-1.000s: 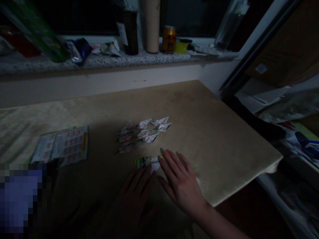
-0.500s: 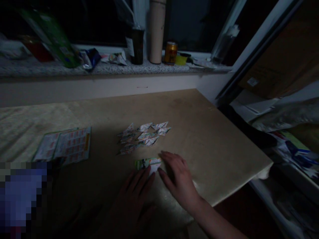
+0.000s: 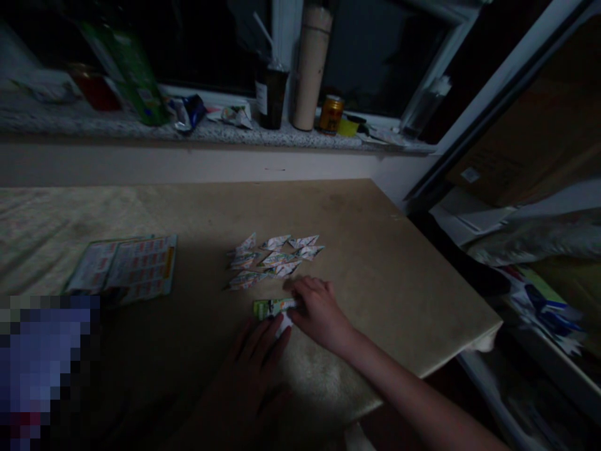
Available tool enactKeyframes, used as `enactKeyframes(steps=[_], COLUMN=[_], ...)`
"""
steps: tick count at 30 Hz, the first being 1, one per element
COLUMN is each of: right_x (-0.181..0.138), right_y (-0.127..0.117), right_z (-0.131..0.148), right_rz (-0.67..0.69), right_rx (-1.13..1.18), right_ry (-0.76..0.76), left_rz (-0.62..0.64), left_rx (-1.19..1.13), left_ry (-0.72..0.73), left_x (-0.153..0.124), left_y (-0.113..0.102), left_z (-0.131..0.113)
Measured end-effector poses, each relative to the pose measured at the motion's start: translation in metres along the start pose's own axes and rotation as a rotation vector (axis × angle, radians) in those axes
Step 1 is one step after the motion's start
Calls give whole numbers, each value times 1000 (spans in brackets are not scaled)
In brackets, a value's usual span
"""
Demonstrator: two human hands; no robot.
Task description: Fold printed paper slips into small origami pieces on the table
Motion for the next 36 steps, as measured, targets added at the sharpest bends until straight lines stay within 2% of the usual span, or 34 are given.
enactKeyframes(steps=[10, 16, 20, 29, 36], right_x=[5, 5, 4, -5, -22], right_y=[7, 7, 6, -2, -10], right_z=[-1, 2, 3, 7, 14], right_rz=[-26, -59, -65, -67, -61], right_rx=[34, 74, 81, 122, 104], right_ry=[-35, -51, -68, -62, -115], left_rz=[84, 189, 238, 205, 202], left_rx=[-171, -223, -248, -239, -220], left_ry=[-13, 16, -22, 0, 25], left_x=[-5, -2, -1, -1, 0], left_y=[15, 15, 13, 13, 9], left_z=[3, 2, 2, 4, 3])
Point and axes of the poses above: each hand's wrist, its own x-axis towards the middle knuckle, its own y-axis out of the palm, z = x × y, the point moved 6 cm from there along x, towards the middle knuckle, and after that the axes turned 12 degrees about -x, right-handed, at the moved point
